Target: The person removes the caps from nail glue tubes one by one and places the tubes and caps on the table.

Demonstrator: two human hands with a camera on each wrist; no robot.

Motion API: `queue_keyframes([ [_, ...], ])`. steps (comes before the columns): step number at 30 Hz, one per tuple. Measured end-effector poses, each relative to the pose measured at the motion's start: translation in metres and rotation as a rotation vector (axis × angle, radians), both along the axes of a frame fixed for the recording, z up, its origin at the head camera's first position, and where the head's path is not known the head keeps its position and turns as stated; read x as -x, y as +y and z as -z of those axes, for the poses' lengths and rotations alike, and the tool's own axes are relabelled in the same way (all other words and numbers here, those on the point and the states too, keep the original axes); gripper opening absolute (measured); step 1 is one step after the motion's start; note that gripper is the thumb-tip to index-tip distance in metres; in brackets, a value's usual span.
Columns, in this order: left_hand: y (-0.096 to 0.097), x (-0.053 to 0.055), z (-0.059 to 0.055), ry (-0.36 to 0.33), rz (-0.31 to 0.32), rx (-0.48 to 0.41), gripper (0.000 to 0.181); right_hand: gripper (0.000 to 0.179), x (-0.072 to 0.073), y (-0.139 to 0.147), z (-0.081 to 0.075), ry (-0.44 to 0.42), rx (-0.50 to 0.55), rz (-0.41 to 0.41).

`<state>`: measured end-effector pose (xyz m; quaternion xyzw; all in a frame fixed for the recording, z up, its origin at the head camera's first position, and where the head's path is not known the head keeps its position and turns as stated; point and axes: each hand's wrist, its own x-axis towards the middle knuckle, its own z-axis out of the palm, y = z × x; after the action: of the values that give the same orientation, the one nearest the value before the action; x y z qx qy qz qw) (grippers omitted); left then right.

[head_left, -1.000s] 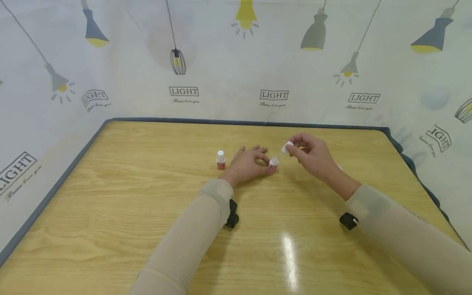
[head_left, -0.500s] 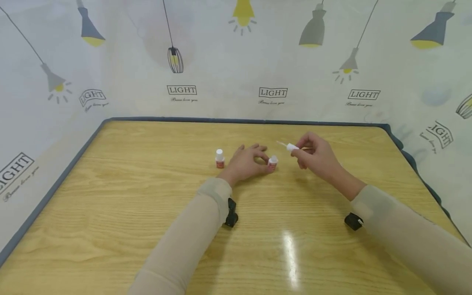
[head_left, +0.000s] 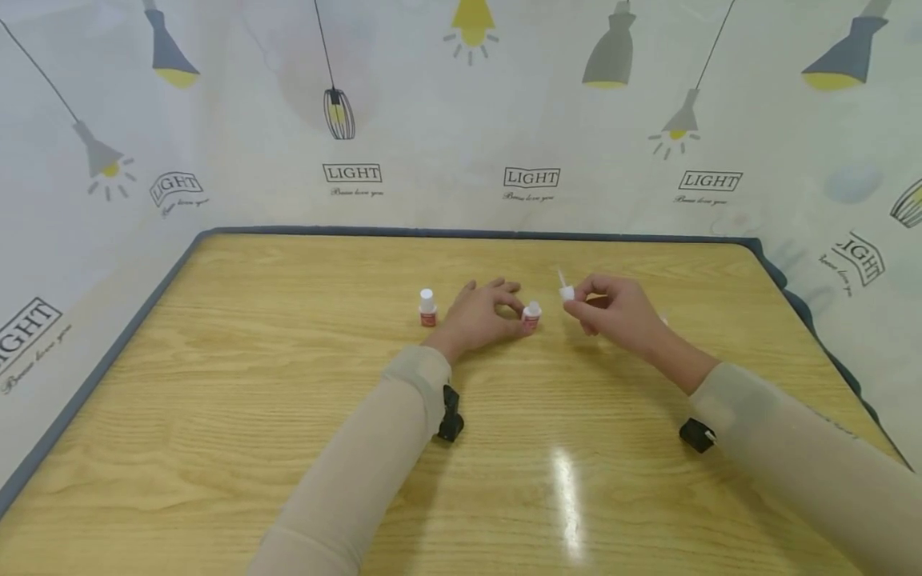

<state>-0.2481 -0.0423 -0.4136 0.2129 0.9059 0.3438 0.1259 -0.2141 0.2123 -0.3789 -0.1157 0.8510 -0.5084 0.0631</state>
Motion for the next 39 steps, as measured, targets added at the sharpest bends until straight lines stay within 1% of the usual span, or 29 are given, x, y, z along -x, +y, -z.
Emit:
queue_keyframes([
  [5, 0.000, 0.000, -0.001, -0.009, 0.001, 0.003, 0.035, 0.037, 0.004, -0.002, 0.005, -0.048, -0.019, -0.011],
  [7, 0.000, 0.001, -0.001, -0.010, 0.003, 0.003, 0.035, 0.039, 0.005, -0.003, 0.006, -0.066, -0.039, -0.017],
  [12, 0.000, 0.002, -0.001, 0.004, 0.003, 0.003, 0.035, 0.032, 0.008, -0.006, 0.007, -0.131, -0.085, -0.010],
  [16, -0.001, 0.002, -0.001, 0.012, 0.003, -0.005, 0.034, 0.032, 0.010, -0.008, 0.008, -0.185, -0.086, -0.003],
  [19, -0.002, 0.002, -0.001, 0.001, 0.005, -0.007, 0.035, 0.034, 0.011, -0.009, 0.011, -0.207, -0.107, -0.003],
  [25, -0.001, 0.002, 0.000, -0.002, 0.014, -0.003, 0.036, 0.033, 0.014, -0.010, 0.016, -0.200, -0.169, -0.002],
  [32, -0.001, 0.003, 0.000, 0.005, 0.009, 0.002, 0.034, 0.031, 0.016, -0.012, 0.016, -0.162, -0.289, -0.057],
  [39, -0.001, 0.002, 0.000, 0.003, 0.012, 0.007, 0.035, 0.031, 0.018, -0.015, 0.019, -0.130, -0.353, -0.088],
])
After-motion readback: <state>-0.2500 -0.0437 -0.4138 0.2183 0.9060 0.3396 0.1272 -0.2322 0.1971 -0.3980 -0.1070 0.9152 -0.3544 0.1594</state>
